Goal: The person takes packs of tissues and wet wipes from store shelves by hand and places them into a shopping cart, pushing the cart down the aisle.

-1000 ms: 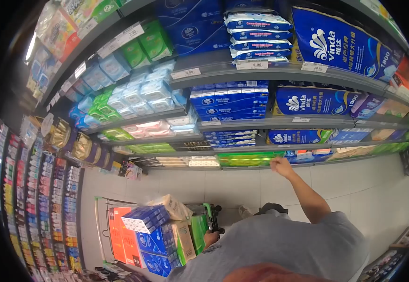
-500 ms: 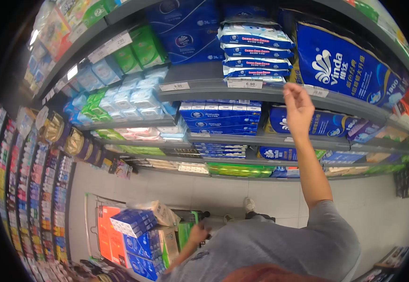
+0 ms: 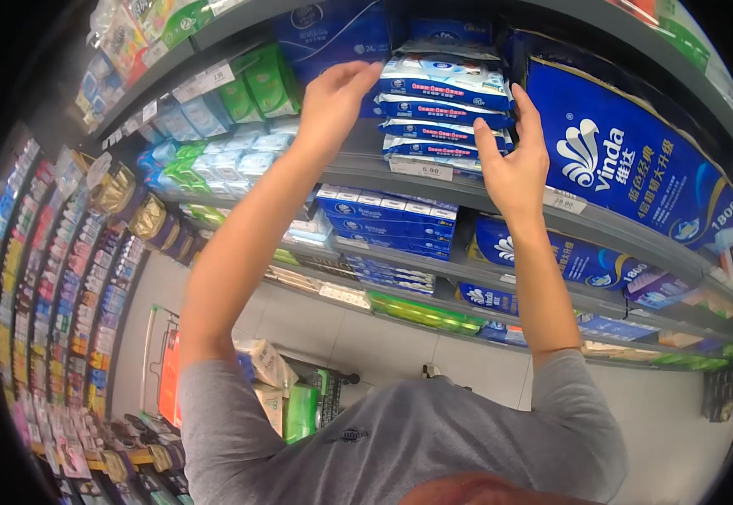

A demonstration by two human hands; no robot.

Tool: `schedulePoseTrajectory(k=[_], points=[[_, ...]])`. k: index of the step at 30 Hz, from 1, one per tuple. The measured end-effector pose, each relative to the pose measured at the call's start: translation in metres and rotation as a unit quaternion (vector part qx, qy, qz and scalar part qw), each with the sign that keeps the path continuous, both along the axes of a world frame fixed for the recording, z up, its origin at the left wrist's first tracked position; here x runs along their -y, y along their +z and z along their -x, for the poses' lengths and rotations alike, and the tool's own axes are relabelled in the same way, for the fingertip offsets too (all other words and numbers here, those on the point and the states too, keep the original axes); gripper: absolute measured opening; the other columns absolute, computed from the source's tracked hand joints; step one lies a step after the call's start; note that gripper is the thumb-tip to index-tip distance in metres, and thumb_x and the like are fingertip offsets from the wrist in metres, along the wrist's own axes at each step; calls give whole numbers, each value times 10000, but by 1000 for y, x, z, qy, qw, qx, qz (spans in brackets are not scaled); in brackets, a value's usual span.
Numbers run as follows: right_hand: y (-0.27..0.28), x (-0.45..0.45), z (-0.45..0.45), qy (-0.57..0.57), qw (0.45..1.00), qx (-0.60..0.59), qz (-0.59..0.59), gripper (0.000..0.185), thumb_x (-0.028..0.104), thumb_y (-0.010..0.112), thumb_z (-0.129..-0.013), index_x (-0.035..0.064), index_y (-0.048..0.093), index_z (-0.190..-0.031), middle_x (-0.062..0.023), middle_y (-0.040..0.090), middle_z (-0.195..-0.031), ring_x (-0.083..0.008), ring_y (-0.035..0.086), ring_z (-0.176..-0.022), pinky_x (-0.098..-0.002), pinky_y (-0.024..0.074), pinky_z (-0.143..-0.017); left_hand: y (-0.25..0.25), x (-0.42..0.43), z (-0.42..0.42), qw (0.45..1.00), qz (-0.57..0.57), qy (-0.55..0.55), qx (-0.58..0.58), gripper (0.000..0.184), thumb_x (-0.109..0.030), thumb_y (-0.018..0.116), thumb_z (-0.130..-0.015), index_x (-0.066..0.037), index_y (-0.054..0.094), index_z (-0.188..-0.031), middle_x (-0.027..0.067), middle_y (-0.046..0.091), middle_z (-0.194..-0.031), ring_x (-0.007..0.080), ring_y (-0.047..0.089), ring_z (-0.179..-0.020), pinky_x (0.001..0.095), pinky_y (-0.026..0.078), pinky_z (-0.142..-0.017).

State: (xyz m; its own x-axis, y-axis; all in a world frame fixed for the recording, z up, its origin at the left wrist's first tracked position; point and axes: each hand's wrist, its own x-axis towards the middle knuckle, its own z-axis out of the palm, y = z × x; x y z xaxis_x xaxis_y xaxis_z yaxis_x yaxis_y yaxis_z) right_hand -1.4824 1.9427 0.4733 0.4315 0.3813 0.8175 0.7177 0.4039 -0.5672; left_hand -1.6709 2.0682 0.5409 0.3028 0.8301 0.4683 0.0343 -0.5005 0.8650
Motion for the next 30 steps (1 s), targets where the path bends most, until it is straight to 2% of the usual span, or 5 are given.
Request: schedulePoseTrajectory(k=[4, 21, 23, 26, 30], points=[[5, -5, -2, 6, 999, -5, 44, 658, 194, 699, -821, -59, 413, -1357, -275, 512, -1295, -378, 514, -1208, -414, 419, -1010, 12, -3, -32, 996, 59, 23, -59, 405, -288, 654, -892, 19, 639, -1155, 82, 656, -1062, 166, 556, -1031, 289, 405, -926], [6, -9, 1, 70, 996, 20, -59, 590, 81, 722, -787, -45, 483, -1312, -256, 559, -1253, -315, 578, -1137, -368, 459, -958, 2, 16, -40, 990, 74, 19, 123, 398, -169, 697, -860, 27, 609, -1195, 104, 664, -1037, 144, 590, -962, 276, 435, -875], [4, -8, 11, 153, 982, -21, -108, 558, 8, 675, -826, -71, 450, -1330, -242, 517, -1314, -281, 538, -1193, -354, 443, -987, -4, 18, -32, 981, 31, 2, 190, 443, -66, 672, -854, 91, 524, -1241, 186, 653, -1056, 184, 639, -901, 272, 510, -753], [3, 6, 40, 266, 951, -87, -131, 522, -65, 596, -861, -109, 400, -1343, -260, 425, -1391, -308, 474, -1262, -380, 431, -1009, -11, 41, -11, 960, 51, 7, 275, 387, -55, 692, -837, 62, 545, -1176, 153, 651, -1070, 177, 637, -921, 270, 521, -780], [-27, 11, 77, 328, 939, -64, -82, 441, -4, 532, -910, -129, 398, -1311, -306, 314, -1441, -368, 416, -1307, -438, 410, -1054, -35, 64, 47, 948, -91, 82, 292, 494, -44, 762, -763, 28, 527, -1191, 122, 642, -1051, 149, 622, -918, 266, 509, -811]])
